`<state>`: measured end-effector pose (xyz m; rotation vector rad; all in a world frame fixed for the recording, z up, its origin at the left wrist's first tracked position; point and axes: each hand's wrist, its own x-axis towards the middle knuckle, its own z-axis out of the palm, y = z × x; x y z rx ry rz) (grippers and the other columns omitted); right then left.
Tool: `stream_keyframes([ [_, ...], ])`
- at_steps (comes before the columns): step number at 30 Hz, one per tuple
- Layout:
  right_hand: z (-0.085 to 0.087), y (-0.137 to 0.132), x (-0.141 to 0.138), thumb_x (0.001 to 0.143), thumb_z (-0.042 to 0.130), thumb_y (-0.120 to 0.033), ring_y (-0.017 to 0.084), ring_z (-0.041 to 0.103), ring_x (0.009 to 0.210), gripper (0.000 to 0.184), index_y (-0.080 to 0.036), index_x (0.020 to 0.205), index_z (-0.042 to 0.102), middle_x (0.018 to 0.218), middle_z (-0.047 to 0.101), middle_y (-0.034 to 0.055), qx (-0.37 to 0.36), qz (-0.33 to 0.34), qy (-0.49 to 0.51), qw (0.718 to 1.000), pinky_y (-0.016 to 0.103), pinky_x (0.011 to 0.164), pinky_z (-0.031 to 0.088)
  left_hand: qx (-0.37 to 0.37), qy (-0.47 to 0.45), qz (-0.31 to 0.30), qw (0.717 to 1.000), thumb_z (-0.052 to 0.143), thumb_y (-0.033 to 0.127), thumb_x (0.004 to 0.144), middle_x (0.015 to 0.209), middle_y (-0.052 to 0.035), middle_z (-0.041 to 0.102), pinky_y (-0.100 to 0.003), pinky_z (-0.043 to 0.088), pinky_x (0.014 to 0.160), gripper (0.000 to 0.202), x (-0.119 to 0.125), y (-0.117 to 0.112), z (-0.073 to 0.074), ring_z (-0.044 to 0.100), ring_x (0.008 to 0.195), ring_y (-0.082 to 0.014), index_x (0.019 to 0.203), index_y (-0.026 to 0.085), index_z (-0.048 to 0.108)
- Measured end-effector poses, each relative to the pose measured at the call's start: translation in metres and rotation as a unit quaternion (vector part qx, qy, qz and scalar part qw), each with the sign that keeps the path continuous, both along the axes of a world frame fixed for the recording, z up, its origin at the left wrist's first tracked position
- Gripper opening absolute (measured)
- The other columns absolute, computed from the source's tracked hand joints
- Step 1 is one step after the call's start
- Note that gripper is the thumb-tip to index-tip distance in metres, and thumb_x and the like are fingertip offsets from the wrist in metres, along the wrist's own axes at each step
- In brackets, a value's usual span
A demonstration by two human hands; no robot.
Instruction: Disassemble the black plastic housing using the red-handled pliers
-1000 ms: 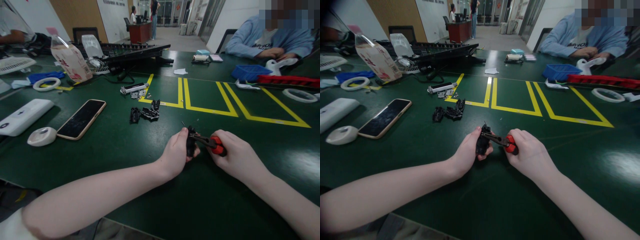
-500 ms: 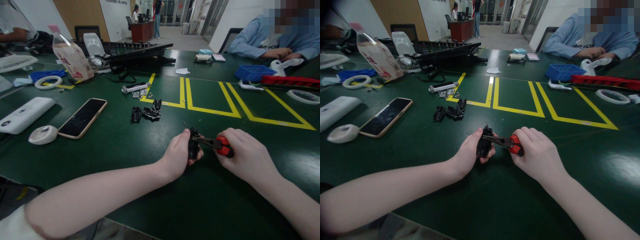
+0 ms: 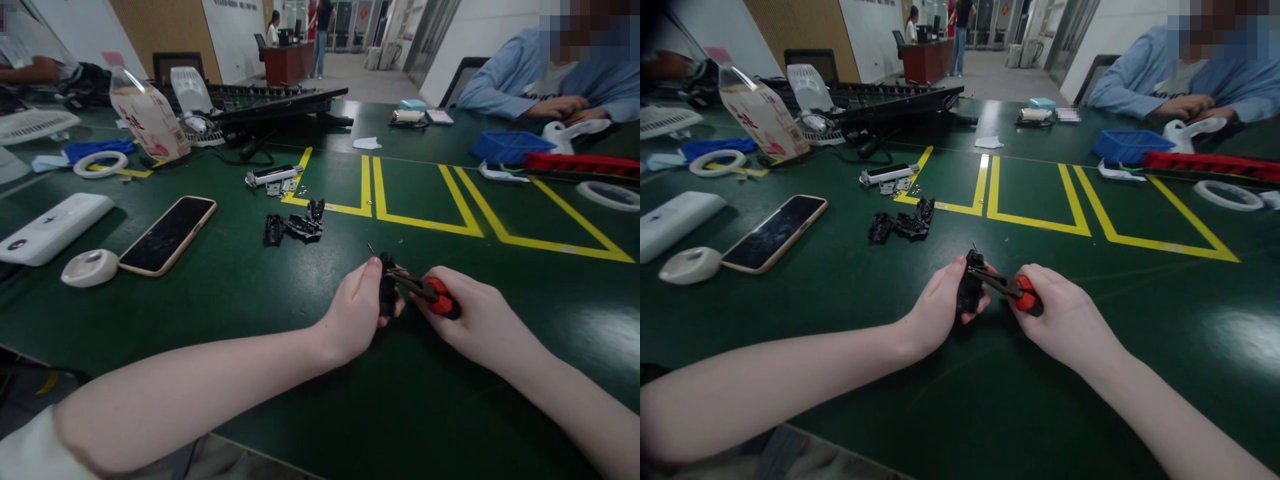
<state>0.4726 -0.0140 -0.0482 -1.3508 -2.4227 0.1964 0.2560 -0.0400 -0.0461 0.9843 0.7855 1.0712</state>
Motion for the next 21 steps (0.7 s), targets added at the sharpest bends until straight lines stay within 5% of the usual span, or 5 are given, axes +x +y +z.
stream_keyframes([
  [8, 0.014, 0.005, -0.004, 0.078, 0.057, -0.027, 0.027, 0.060, 0.074, 0.010, -0.026, 0.086, 0.052, 0.081, 0.063, 0.0079, 0.094, -0.004, -0.050, 0.994, 0.041, 0.065, 0.048, -0.025, -0.015, -0.003, 1.000, 0.025, 0.044, 0.111, 0.060, 0.0027, 0.054, -0.020, 0.033, 0.049, 0.048, 0.003, 0.002, -0.001, 0.042, 0.046, -0.0090, 0.105, 0.012, 0.060],
  [21, 0.009, 0.006, -0.002, 0.082, 0.062, -0.035, 0.031, 0.065, 0.083, 0.018, -0.024, 0.095, 0.060, 0.089, 0.068, 0.0101, 0.092, -0.022, -0.006, 0.995, 0.047, 0.070, 0.053, -0.025, -0.031, -0.008, 0.999, 0.030, 0.047, 0.111, 0.064, 0.0021, 0.055, -0.019, 0.037, 0.052, 0.047, -0.001, 0.001, 0.003, 0.047, 0.053, -0.0100, 0.110, 0.013, 0.061],
])
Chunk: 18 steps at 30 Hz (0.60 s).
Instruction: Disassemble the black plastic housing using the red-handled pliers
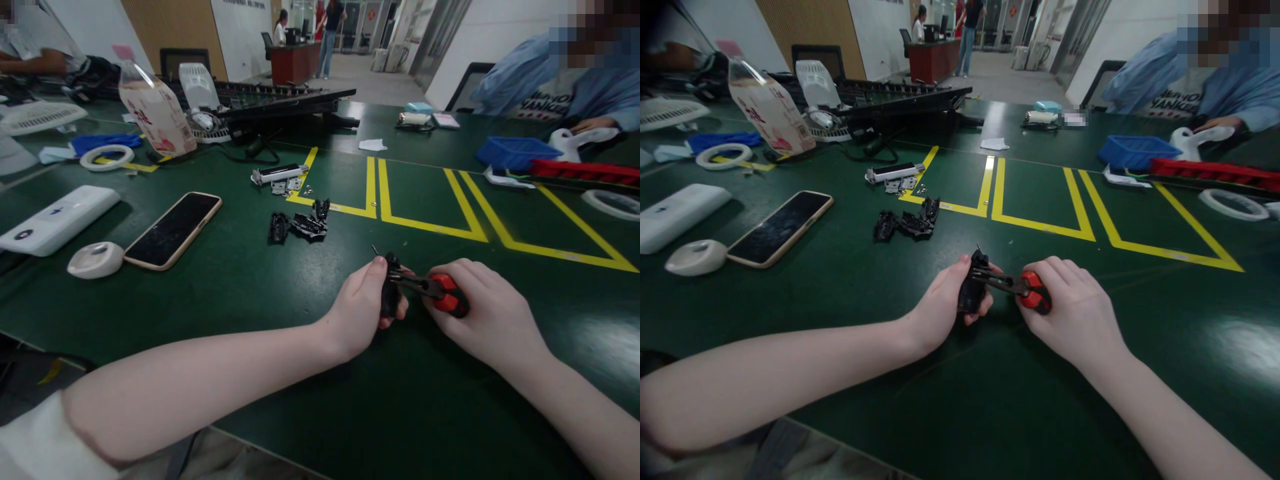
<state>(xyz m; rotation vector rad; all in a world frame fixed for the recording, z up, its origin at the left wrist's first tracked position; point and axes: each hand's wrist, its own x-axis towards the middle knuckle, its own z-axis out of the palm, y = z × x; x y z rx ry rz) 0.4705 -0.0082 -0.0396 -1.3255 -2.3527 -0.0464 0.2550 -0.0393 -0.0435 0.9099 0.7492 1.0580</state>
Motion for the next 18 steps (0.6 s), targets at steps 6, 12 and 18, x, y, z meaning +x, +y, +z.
stream_keyframes([
  [6, 0.000, 0.002, 0.002, 0.081, 0.069, -0.044, 0.030, 0.067, 0.090, 0.027, -0.026, 0.100, 0.063, 0.096, 0.070, 0.0088, -0.038, -0.030, 0.106, 0.993, 0.050, 0.080, 0.055, 0.011, 0.000, 0.039, 0.999, 0.032, 0.047, 0.112, 0.072, 0.0005, 0.061, -0.019, 0.041, 0.054, 0.045, -0.010, 0.007, -0.002, 0.049, 0.054, -0.0086, 0.117, 0.013, 0.060],
  [12, 0.001, 0.005, 0.000, 0.083, 0.066, -0.051, 0.029, 0.070, 0.094, 0.036, -0.028, 0.107, 0.053, 0.099, 0.071, 0.0065, -0.103, -0.081, 0.281, 0.951, 0.047, 0.083, 0.057, 0.039, 0.053, 0.056, 0.996, 0.045, 0.042, 0.109, 0.095, -0.0080, 0.075, -0.022, 0.049, 0.063, 0.031, -0.013, 0.018, -0.008, 0.066, 0.072, -0.0126, 0.122, 0.015, 0.055],
  [18, 0.002, 0.011, 0.002, 0.078, 0.067, -0.057, 0.029, 0.070, 0.095, 0.034, -0.028, 0.095, 0.062, 0.095, 0.071, 0.0053, -0.143, -0.089, 0.409, 0.897, 0.048, 0.089, 0.058, 0.092, 0.119, 0.011, 0.989, 0.062, 0.041, 0.101, 0.116, -0.0160, 0.075, -0.030, 0.057, 0.079, 0.036, -0.012, 0.019, -0.014, 0.073, 0.090, -0.0179, 0.126, 0.016, 0.050],
])
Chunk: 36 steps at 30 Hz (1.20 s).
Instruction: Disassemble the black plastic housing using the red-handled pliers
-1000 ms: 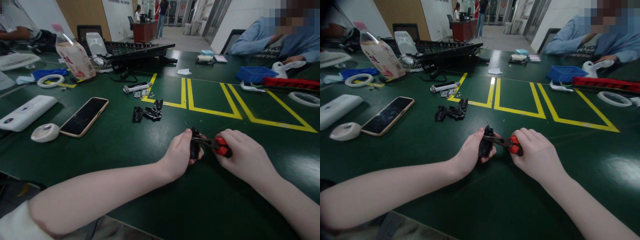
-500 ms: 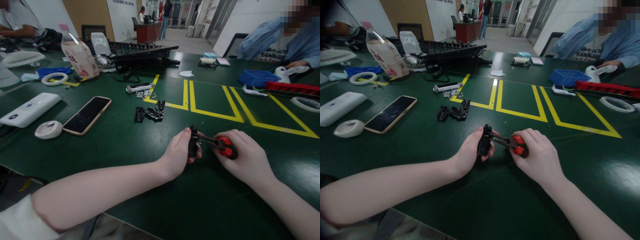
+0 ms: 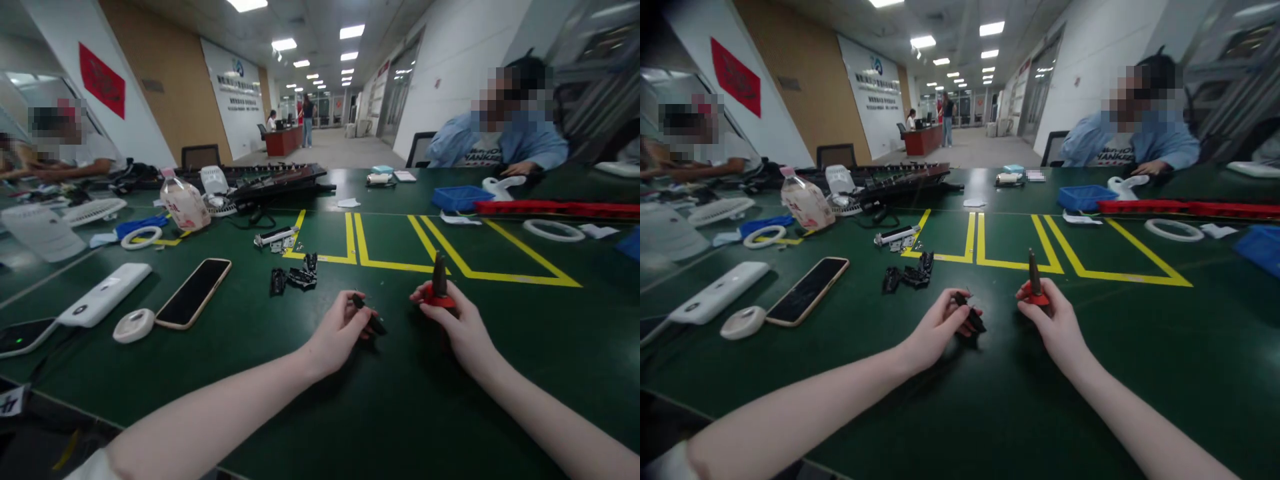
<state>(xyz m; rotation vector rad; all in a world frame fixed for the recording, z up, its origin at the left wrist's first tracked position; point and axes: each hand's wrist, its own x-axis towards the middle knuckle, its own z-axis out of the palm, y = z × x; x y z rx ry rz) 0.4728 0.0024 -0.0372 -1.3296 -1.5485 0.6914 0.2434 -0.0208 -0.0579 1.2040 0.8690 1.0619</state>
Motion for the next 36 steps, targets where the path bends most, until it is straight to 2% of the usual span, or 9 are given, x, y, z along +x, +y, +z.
stream_keyframes([
  [4, -0.002, -0.001, 0.002, 0.079, 0.071, -0.062, 0.031, 0.071, 0.106, 0.042, -0.026, 0.101, 0.070, 0.105, 0.075, 0.0073, -0.019, 0.006, 0.043, 0.999, 0.051, 0.099, 0.055, 0.026, 0.075, -0.008, 0.997, 0.066, 0.038, 0.098, 0.123, -0.0196, 0.075, -0.037, 0.057, 0.091, 0.039, -0.008, -0.001, 0.001, 0.074, 0.103, -0.0232, 0.125, 0.015, 0.051],
  [6, -0.003, -0.002, 0.002, 0.081, 0.071, -0.063, 0.030, 0.070, 0.111, 0.050, -0.024, 0.112, 0.070, 0.112, 0.076, 0.0089, -0.026, 0.016, 0.054, 0.998, 0.053, 0.103, 0.054, 0.047, 0.118, -0.005, 0.992, 0.067, 0.034, 0.097, 0.127, -0.0186, 0.074, -0.038, 0.055, 0.098, 0.037, -0.014, -0.003, 0.004, 0.073, 0.110, -0.0242, 0.126, 0.016, 0.052],
  [10, -0.008, -0.001, 0.002, 0.081, 0.076, -0.061, 0.028, 0.069, 0.119, 0.060, -0.020, 0.124, 0.069, 0.126, 0.075, 0.0115, -0.032, 0.037, 0.054, 0.997, 0.056, 0.109, 0.051, 0.087, 0.219, -0.001, 0.972, 0.067, 0.028, 0.093, 0.126, -0.0142, 0.076, -0.039, 0.052, 0.100, 0.031, -0.031, -0.009, 0.016, 0.071, 0.108, -0.0243, 0.120, 0.018, 0.056],
  [14, -0.013, 0.001, 0.004, 0.073, 0.078, -0.067, 0.032, 0.072, 0.118, 0.067, -0.023, 0.124, 0.068, 0.121, 0.078, 0.0100, -0.034, 0.028, 0.053, 0.998, 0.056, 0.110, 0.051, 0.125, 0.310, -0.002, 0.943, 0.067, 0.028, 0.091, 0.112, -0.0078, 0.078, -0.039, 0.050, 0.098, 0.027, -0.049, -0.016, 0.025, 0.069, 0.105, -0.0249, 0.116, 0.019, 0.062],
  [17, -0.015, 0.002, 0.006, 0.068, 0.081, -0.068, 0.032, 0.074, 0.112, 0.063, -0.026, 0.112, 0.066, 0.110, 0.080, 0.0071, -0.031, 0.027, 0.059, 0.997, 0.056, 0.109, 0.052, 0.146, 0.358, 0.007, 0.922, 0.069, 0.028, 0.089, 0.118, -0.0090, 0.075, -0.042, 0.047, 0.104, 0.030, -0.060, -0.017, 0.024, 0.066, 0.113, -0.0276, 0.117, 0.019, 0.065],
  [20, -0.014, 0.001, 0.010, 0.075, 0.075, -0.071, 0.032, 0.075, 0.109, 0.054, -0.027, 0.102, 0.060, 0.104, 0.080, 0.0070, -0.021, 0.028, 0.077, 0.996, 0.055, 0.105, 0.054, 0.168, 0.380, 0.002, 0.910, 0.071, 0.026, 0.087, 0.127, -0.0107, 0.072, -0.044, 0.044, 0.112, 0.031, -0.067, -0.013, 0.020, 0.062, 0.123, -0.0290, 0.117, 0.020, 0.066],
  [23, -0.012, 0.004, 0.015, 0.084, 0.062, -0.073, 0.030, 0.076, 0.102, 0.049, -0.027, 0.100, 0.057, 0.101, 0.079, 0.0072, -0.017, 0.026, 0.099, 0.995, 0.056, 0.099, 0.056, 0.189, 0.384, -0.019, 0.904, 0.069, 0.020, 0.086, 0.129, -0.0120, 0.070, -0.043, 0.044, 0.113, 0.029, -0.070, -0.008, 0.017, 0.062, 0.124, -0.0279, 0.114, 0.019, 0.066],
  [28, -0.010, 0.014, 0.021, 0.082, 0.058, -0.076, 0.030, 0.075, 0.092, 0.052, -0.025, 0.092, 0.061, 0.093, 0.077, 0.0091, -0.024, 0.047, 0.114, 0.992, 0.055, 0.089, 0.060, 0.209, 0.392, -0.054, 0.894, 0.072, 0.013, 0.079, 0.132, -0.0129, 0.067, -0.046, 0.041, 0.116, 0.034, -0.069, -0.005, 0.018, 0.059, 0.128, -0.0297, 0.112, 0.018, 0.066],
  [36, -0.006, 0.001, 0.016, 0.096, 0.051, -0.063, 0.030, 0.070, 0.115, 0.041, -0.026, 0.109, 0.064, 0.113, 0.074, 0.0102, -0.044, 0.090, 0.042, 0.994, 0.056, 0.104, 0.054, 0.190, 0.391, -0.077, 0.897, 0.076, 0.017, 0.077, 0.135, -0.0129, 0.065, -0.051, 0.039, 0.119, 0.041, -0.075, 0.000, 0.018, 0.057, 0.131, -0.0316, 0.117, 0.018, 0.066],
])
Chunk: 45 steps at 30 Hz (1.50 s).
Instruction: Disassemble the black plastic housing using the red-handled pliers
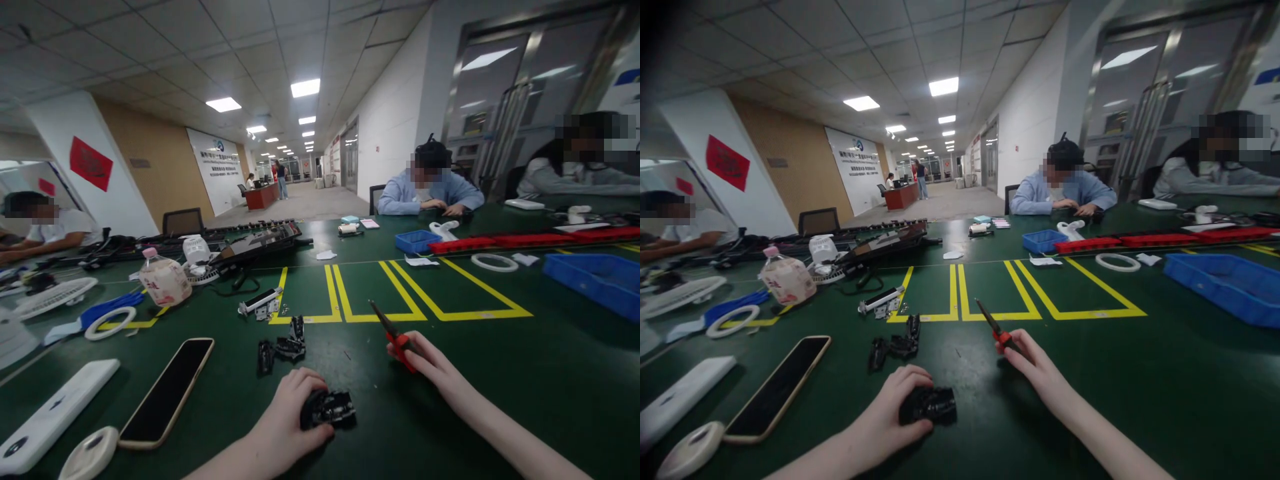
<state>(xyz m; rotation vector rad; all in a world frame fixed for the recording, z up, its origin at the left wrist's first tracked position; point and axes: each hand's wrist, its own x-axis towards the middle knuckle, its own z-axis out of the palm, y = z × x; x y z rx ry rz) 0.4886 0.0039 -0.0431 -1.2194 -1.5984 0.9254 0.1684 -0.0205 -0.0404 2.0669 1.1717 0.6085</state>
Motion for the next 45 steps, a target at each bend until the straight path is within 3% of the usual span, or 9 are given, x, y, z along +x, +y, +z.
stream_keyframes([
  [8, -0.007, -0.019, -0.008, 0.083, 0.067, -0.031, 0.028, 0.069, 0.113, 0.029, -0.028, 0.111, 0.061, 0.125, 0.070, 0.0080, 0.013, 0.097, -0.146, 0.984, 0.049, 0.098, 0.059, -0.025, 0.004, 0.013, 1.000, 0.076, 0.016, 0.078, 0.139, -0.0122, 0.063, -0.052, 0.038, 0.120, 0.037, -0.003, 0.000, 0.000, 0.055, 0.135, -0.0322, 0.114, 0.019, 0.069],
  [11, -0.007, -0.023, -0.001, 0.084, 0.068, -0.030, 0.031, 0.067, 0.125, 0.044, -0.030, 0.127, 0.060, 0.140, 0.066, 0.0119, 0.092, 0.113, -0.254, 0.956, 0.050, 0.100, 0.060, -0.034, 0.006, 0.029, 0.999, 0.077, 0.014, 0.077, 0.135, -0.0111, 0.065, -0.052, 0.039, 0.118, 0.039, -0.002, 0.001, 0.000, 0.056, 0.131, -0.0317, 0.115, 0.020, 0.071],
  [15, -0.008, -0.021, 0.009, 0.083, 0.067, -0.024, 0.033, 0.066, 0.129, 0.074, -0.033, 0.154, 0.046, 0.140, 0.068, 0.0103, 0.225, 0.110, -0.360, 0.899, 0.051, 0.104, 0.060, -0.043, 0.024, 0.043, 0.998, 0.078, 0.017, 0.079, 0.122, -0.0100, 0.068, -0.050, 0.044, 0.109, 0.040, -0.002, 0.004, 0.003, 0.060, 0.121, -0.0312, 0.118, 0.020, 0.073],
  [21, -0.006, -0.024, 0.002, 0.091, 0.060, -0.024, 0.030, 0.064, 0.133, 0.073, -0.033, 0.161, 0.040, 0.142, 0.069, 0.0075, 0.359, 0.111, -0.396, 0.838, 0.059, 0.118, 0.048, -0.051, -0.041, 0.063, 0.996, 0.077, 0.020, 0.084, 0.110, -0.0073, 0.067, -0.039, 0.049, 0.095, 0.037, -0.007, 0.004, 0.003, 0.062, 0.106, -0.0249, 0.120, 0.019, 0.073],
  [24, -0.005, -0.025, 0.001, 0.096, 0.057, -0.028, 0.033, 0.060, 0.138, 0.065, -0.036, 0.159, 0.045, 0.143, 0.069, 0.0072, 0.342, 0.066, -0.401, 0.847, 0.064, 0.121, 0.043, -0.061, -0.060, 0.058, 0.995, 0.079, 0.023, 0.083, 0.108, -0.0061, 0.067, -0.037, 0.048, 0.093, 0.035, -0.011, 0.004, 0.004, 0.061, 0.104, -0.0241, 0.118, 0.019, 0.074],
  [28, -0.012, -0.019, 0.011, 0.093, 0.065, -0.042, 0.033, 0.071, 0.119, 0.063, -0.035, 0.155, 0.053, 0.136, 0.072, 0.0103, 0.320, 0.089, -0.382, 0.862, 0.053, 0.098, 0.061, -0.101, -0.074, 0.048, 0.991, 0.083, 0.027, 0.082, 0.108, -0.0053, 0.068, -0.036, 0.048, 0.091, 0.033, -0.013, 0.004, 0.007, 0.063, 0.104, -0.0239, 0.113, 0.020, 0.075],
  [34, -0.022, -0.028, 0.005, 0.096, 0.064, -0.051, 0.032, 0.073, 0.110, 0.061, -0.042, 0.155, 0.051, 0.127, 0.075, 0.0068, 0.283, 0.052, -0.327, 0.900, 0.053, 0.091, 0.064, -0.123, -0.051, 0.027, 0.991, 0.086, 0.034, 0.081, 0.109, -0.0031, 0.070, -0.037, 0.044, 0.090, 0.034, -0.014, 0.007, 0.010, 0.062, 0.104, -0.0245, 0.112, 0.024, 0.076],
  [38, -0.019, -0.031, -0.001, 0.096, 0.064, -0.050, 0.032, 0.075, 0.105, 0.065, -0.045, 0.158, 0.044, 0.125, 0.073, 0.0081, 0.242, 0.065, -0.342, 0.906, 0.052, 0.086, 0.067, -0.131, -0.038, 0.011, 0.991, 0.087, 0.038, 0.082, 0.107, -0.0023, 0.071, -0.036, 0.043, 0.089, 0.034, -0.015, 0.011, 0.011, 0.061, 0.102, -0.0236, 0.111, 0.025, 0.076],
  [45, -0.019, -0.027, 0.003, 0.091, 0.071, -0.049, 0.029, 0.079, 0.096, 0.059, -0.043, 0.147, 0.055, 0.127, 0.073, 0.0064, 0.206, 0.074, -0.339, 0.915, 0.041, 0.076, 0.070, -0.093, -0.025, -0.010, 0.995, 0.083, 0.046, 0.086, 0.096, -0.0010, 0.073, -0.033, 0.040, 0.080, 0.031, -0.016, 0.011, 0.009, 0.061, 0.090, -0.0205, 0.107, 0.024, 0.076],
])
